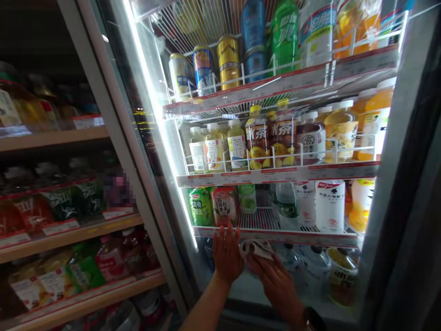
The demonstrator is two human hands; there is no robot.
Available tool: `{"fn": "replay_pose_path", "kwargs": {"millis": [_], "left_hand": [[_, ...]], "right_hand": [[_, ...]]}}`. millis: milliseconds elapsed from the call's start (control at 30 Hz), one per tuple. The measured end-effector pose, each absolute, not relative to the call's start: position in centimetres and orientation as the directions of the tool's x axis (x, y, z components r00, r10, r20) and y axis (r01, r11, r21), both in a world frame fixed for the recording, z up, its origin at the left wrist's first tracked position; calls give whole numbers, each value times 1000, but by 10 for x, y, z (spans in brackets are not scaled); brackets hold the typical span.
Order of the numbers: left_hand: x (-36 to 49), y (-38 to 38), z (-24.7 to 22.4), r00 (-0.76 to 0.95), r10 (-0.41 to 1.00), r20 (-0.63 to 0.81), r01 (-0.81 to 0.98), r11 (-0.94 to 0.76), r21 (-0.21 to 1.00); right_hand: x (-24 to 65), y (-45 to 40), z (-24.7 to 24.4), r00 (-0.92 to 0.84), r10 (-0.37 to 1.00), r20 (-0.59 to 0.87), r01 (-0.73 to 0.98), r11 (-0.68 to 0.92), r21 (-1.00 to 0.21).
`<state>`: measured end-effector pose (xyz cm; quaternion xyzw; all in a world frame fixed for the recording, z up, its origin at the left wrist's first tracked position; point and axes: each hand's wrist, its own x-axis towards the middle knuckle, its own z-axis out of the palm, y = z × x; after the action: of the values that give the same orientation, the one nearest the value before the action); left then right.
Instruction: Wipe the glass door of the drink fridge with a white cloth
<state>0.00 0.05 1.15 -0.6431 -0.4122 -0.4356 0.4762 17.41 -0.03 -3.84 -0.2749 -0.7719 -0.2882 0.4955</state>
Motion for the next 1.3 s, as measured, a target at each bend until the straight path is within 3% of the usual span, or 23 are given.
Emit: {"fn": "replay_pose_path", "kwargs": {"millis": [133,333,633,800,1033,1200,1300], "left_hand": [[1,1,10,265,132,955,951,-201,-236],[3,-1,13,263,109,959,948,-211,-237],[3,-1,14,272,107,956,947,-206,-246],[2,-1,13,279,121,953,948,-194,-253],[2,-1,12,267,109,958,950,-198,-242],[3,-1,13,266,111,958,949,-205,-240],[4,0,12,257,111,960,951,-206,-231]], "right_hand": [[207,5,-7,-234,144,962,796,597,104],[234,12,21,56,112,992,852,513,-106],[173,1,-52,-155,163,974,786,618,22],[168,-2,-78,-252,127,959,702,707,91],[201,5,-26,-226,140,964,768,634,88],[235,10,26,45,122,992,849,518,-102],[232,11,30,94,100,991,839,528,-133]]}}
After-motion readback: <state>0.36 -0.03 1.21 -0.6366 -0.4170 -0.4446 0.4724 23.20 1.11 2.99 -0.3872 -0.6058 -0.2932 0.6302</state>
